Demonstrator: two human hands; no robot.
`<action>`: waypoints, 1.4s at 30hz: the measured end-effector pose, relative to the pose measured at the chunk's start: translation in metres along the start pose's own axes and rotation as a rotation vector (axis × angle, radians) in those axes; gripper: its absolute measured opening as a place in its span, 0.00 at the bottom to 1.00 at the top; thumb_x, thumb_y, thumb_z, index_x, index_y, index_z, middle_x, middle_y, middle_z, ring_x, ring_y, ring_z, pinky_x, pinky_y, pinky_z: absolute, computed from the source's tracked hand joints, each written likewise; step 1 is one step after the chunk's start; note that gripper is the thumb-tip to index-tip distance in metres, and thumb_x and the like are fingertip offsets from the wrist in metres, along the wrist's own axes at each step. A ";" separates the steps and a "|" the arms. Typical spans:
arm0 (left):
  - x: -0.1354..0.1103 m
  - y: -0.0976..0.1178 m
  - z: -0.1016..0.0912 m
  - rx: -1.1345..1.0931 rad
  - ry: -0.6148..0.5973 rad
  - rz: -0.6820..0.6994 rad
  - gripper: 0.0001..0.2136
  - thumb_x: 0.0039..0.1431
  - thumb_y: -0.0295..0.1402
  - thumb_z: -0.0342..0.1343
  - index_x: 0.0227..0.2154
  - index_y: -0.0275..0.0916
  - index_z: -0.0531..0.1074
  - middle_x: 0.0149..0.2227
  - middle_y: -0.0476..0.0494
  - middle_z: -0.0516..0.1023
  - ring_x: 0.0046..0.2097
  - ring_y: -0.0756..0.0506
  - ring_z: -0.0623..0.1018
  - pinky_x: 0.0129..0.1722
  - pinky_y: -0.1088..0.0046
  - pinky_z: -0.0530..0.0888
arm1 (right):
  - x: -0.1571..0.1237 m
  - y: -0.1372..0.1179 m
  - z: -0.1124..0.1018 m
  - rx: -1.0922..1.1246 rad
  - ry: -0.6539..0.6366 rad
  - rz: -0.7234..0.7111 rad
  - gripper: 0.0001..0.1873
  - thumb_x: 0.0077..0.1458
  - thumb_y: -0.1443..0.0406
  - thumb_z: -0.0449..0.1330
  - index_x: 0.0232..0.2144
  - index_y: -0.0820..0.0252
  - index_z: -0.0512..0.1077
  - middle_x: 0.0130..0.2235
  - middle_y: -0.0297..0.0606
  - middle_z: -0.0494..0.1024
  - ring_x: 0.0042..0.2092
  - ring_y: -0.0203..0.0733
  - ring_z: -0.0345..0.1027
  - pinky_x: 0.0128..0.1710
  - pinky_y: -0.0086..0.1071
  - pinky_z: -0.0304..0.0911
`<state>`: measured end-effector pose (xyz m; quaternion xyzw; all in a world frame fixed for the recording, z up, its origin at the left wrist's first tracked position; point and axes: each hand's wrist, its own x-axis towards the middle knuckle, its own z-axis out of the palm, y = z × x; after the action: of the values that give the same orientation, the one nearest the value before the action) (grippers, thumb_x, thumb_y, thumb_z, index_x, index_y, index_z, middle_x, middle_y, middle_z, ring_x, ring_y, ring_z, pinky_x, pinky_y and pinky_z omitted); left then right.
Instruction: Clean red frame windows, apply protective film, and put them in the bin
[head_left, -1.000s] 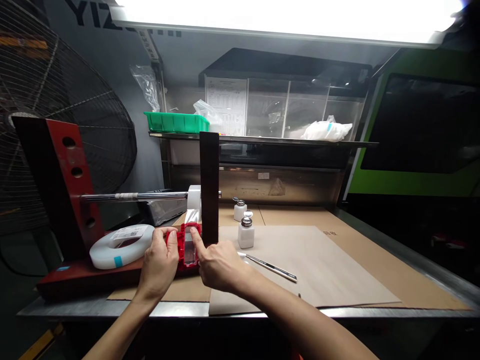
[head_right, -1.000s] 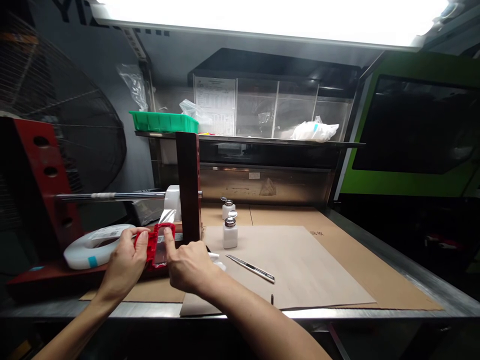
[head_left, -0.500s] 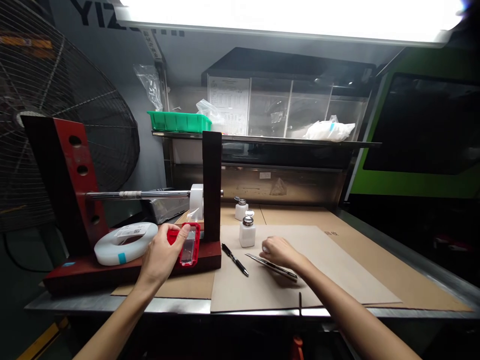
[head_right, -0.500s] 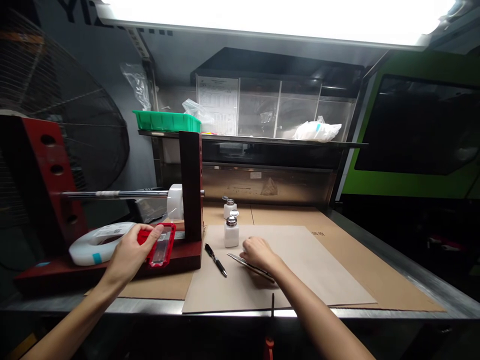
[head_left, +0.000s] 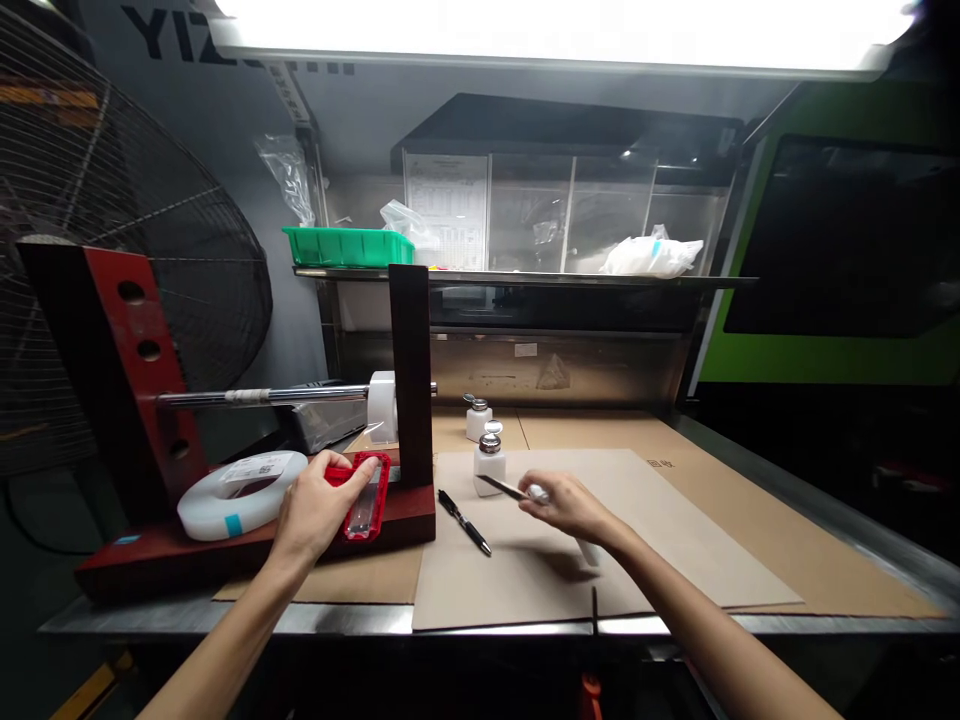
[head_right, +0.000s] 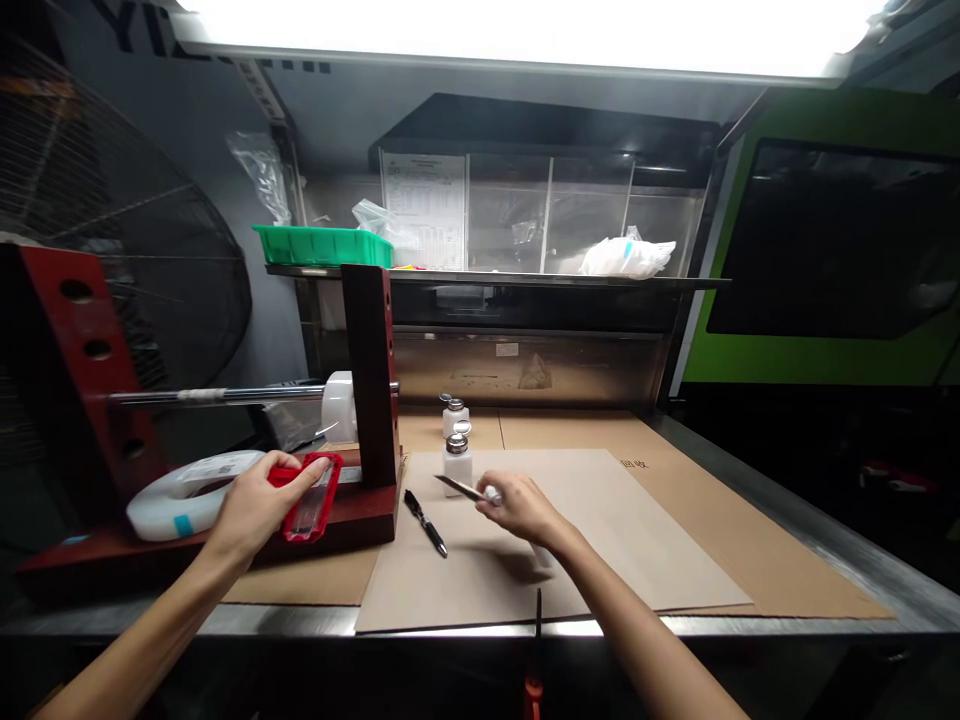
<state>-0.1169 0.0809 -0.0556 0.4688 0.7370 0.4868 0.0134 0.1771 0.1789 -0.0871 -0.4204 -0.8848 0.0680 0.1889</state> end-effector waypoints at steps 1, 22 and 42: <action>0.000 0.000 0.000 -0.001 -0.001 0.001 0.18 0.44 0.54 0.54 0.22 0.42 0.65 0.21 0.50 0.72 0.24 0.45 0.71 0.25 0.70 0.66 | 0.003 -0.011 -0.005 -0.013 0.052 -0.038 0.09 0.56 0.64 0.57 0.39 0.60 0.72 0.36 0.37 0.77 0.35 0.36 0.68 0.35 0.26 0.59; 0.002 -0.006 -0.004 -0.007 -0.062 -0.021 0.15 0.47 0.49 0.54 0.22 0.42 0.63 0.20 0.52 0.69 0.24 0.46 0.69 0.27 0.71 0.64 | 0.063 -0.120 -0.011 -0.431 0.235 -0.399 0.13 0.60 0.73 0.46 0.39 0.61 0.69 0.38 0.42 0.71 0.31 0.38 0.69 0.24 0.27 0.53; -0.003 -0.005 -0.009 0.007 -0.053 -0.075 0.18 0.45 0.53 0.55 0.21 0.43 0.64 0.20 0.50 0.72 0.25 0.43 0.71 0.28 0.68 0.64 | 0.052 -0.103 -0.009 -0.362 0.122 -0.330 0.17 0.59 0.76 0.44 0.40 0.64 0.70 0.39 0.48 0.73 0.35 0.43 0.71 0.28 0.30 0.57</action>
<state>-0.1229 0.0718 -0.0556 0.4535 0.7550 0.4710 0.0494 0.0768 0.1525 -0.0353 -0.3005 -0.9263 -0.1490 0.1718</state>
